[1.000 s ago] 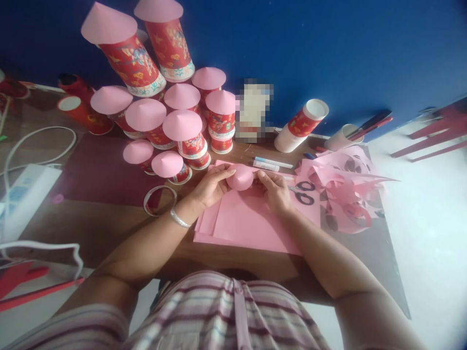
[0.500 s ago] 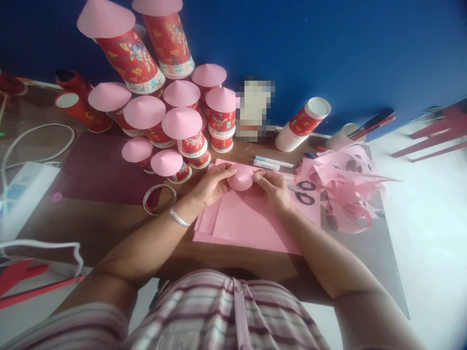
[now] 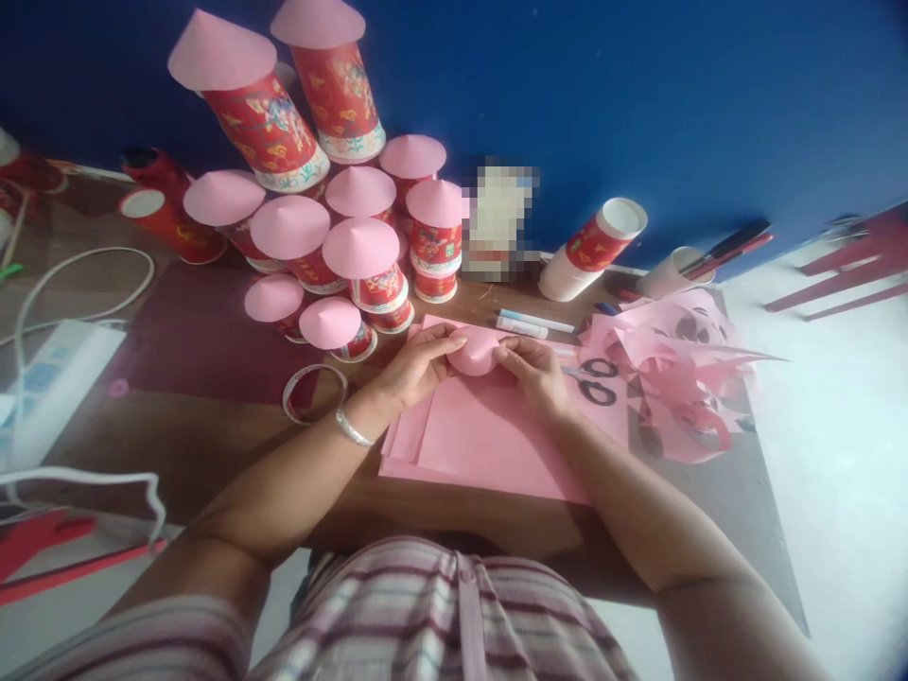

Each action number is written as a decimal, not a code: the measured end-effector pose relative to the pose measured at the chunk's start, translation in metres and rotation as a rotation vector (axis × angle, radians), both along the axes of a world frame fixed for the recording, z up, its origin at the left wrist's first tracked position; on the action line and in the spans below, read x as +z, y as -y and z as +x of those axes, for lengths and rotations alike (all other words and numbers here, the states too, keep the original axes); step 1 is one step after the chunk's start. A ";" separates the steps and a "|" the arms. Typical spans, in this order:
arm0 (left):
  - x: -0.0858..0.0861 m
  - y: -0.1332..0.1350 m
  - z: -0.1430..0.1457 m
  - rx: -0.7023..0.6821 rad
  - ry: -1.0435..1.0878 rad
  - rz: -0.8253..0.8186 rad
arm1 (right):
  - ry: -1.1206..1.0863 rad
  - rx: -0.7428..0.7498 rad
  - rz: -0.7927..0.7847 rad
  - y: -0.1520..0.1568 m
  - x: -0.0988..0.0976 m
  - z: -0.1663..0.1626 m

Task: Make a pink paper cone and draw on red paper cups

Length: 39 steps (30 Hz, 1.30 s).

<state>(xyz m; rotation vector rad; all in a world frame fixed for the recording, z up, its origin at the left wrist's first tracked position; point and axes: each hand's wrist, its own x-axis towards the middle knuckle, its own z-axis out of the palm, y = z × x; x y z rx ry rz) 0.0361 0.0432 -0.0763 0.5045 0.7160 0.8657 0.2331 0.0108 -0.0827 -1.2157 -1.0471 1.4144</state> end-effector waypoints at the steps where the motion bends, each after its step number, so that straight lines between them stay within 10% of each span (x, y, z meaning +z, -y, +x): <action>1: 0.000 0.000 0.000 0.000 0.001 -0.003 | -0.003 -0.002 -0.001 0.000 0.000 0.000; 25: -0.002 0.000 0.004 -0.042 -0.039 0.088 | -0.012 0.173 -0.055 0.001 0.010 -0.005; 39: -0.002 -0.003 0.002 0.015 0.022 -0.023 | -0.053 0.017 -0.033 0.000 -0.002 -0.003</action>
